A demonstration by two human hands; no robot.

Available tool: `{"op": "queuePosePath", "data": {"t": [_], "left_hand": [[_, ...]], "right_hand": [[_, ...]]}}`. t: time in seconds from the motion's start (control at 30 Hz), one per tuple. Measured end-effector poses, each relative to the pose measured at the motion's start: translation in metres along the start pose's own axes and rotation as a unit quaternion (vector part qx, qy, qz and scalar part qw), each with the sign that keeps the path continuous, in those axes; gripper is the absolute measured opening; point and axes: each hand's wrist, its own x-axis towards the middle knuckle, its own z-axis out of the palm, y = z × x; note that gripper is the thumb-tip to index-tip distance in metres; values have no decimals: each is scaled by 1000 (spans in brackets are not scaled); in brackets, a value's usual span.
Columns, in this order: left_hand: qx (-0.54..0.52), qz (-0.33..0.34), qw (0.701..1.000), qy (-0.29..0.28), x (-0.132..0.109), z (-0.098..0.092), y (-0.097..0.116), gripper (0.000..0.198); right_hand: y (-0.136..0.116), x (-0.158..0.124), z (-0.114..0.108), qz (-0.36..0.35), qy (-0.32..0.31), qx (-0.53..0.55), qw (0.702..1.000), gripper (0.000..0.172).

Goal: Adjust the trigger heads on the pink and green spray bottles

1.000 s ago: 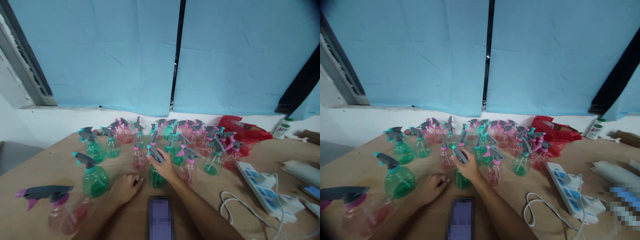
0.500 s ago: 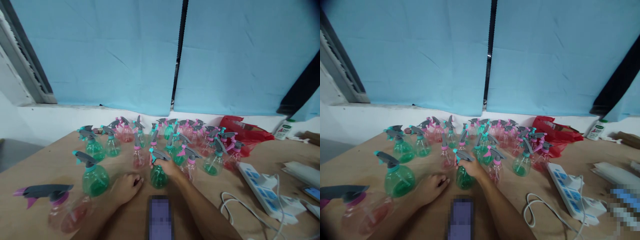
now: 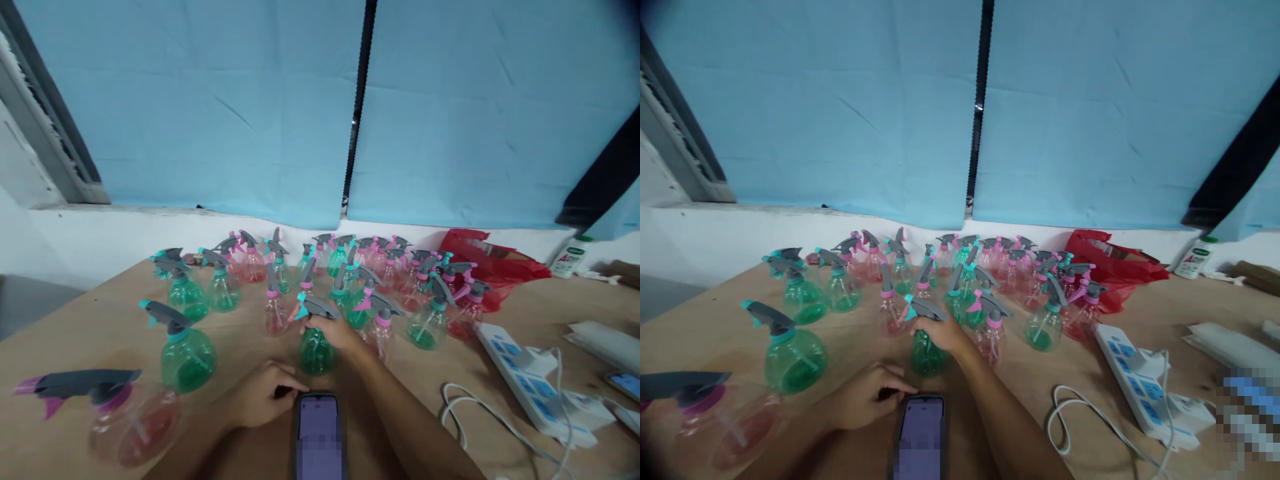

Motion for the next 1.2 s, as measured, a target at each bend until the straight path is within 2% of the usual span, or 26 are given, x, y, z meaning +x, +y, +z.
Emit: {"op": "queuePosePath", "data": {"t": [0.2, 0.5, 0.73, 0.8, 0.97, 1.1, 1.2], "left_hand": [[-18, 2, 999, -32, 1, -6, 2, 36], [-20, -6, 1000, -13, -4, 0, -6, 38], [-20, -12, 1000, -7, -4, 0, -6, 40], [-14, -30, 999, 1, -3, 1, -7, 40], [30, -128, 991, 34, -1, 1, -11, 34], [86, -141, 985, 40, -2, -1, -14, 28], [132, -143, 980, 39, -3, -5, -12, 26]], "right_hand": [[3, -1, 0, 19, 15, 2, 1000, 16], [6, -2, -2, 15, -9, -13, 1000, 17], [9, -2, -2, 26, 5, 7, 1000, 14], [6, -2, -2, 14, 1, -5, 1000, 17], [7, -1, -1, 3, 5, -10, 1000, 18], [18, -3, 0, 24, 22, 21, 999, 11], [19, -2, 0, 17, 23, 16, 999, 13]]}}
